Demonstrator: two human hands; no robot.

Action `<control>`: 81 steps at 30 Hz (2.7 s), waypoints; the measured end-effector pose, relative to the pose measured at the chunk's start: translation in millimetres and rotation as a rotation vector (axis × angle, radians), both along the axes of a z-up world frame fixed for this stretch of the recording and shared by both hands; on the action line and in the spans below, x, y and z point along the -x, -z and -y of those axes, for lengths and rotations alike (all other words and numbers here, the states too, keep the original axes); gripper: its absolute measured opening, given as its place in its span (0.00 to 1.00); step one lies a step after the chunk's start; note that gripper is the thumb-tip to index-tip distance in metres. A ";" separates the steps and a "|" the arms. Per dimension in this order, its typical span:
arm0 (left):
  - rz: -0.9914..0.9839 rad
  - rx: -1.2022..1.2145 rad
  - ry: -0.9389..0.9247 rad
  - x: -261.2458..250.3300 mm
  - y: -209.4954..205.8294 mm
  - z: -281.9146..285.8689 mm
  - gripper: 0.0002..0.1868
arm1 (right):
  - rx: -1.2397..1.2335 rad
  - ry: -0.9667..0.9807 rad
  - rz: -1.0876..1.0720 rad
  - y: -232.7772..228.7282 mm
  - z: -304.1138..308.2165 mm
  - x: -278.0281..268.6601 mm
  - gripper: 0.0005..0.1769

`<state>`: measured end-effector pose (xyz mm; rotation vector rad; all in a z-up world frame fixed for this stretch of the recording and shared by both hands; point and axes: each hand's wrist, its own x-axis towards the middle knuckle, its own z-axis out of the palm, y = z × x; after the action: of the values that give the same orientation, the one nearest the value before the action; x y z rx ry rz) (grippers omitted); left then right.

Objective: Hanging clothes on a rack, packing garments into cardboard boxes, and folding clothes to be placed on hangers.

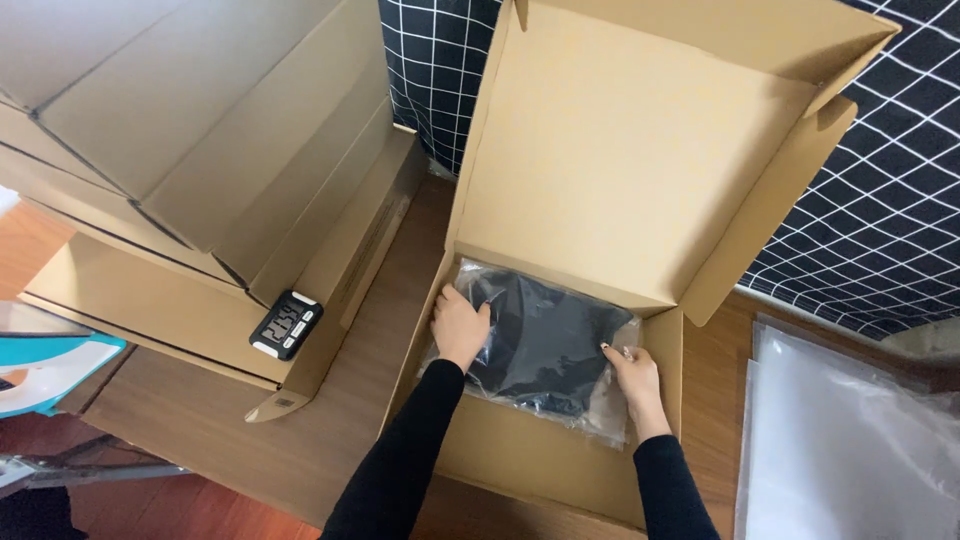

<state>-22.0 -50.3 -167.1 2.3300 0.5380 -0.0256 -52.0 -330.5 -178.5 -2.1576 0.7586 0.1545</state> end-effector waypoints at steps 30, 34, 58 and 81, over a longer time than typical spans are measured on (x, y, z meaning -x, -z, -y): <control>0.279 0.178 0.147 36.5 -76.9 10.5 0.03 | -0.073 0.022 0.169 21.2 10.5 8.5 0.21; 0.479 0.234 0.281 62.5 -113.5 11.6 0.03 | -0.125 0.012 0.251 24.2 11.7 9.4 0.20; 0.667 0.567 0.510 71.9 -253.1 75.5 0.04 | -0.673 0.290 1.000 -88.3 70.6 120.1 0.04; 0.349 -0.214 1.314 57.0 -69.4 388.1 0.24 | 0.198 1.038 0.438 -2.3 148.3 307.9 0.32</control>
<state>-79.0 -438.4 -97.7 2.3909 -1.2332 -0.1744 -359.9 -478.9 -176.3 -1.6106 1.5354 -0.9197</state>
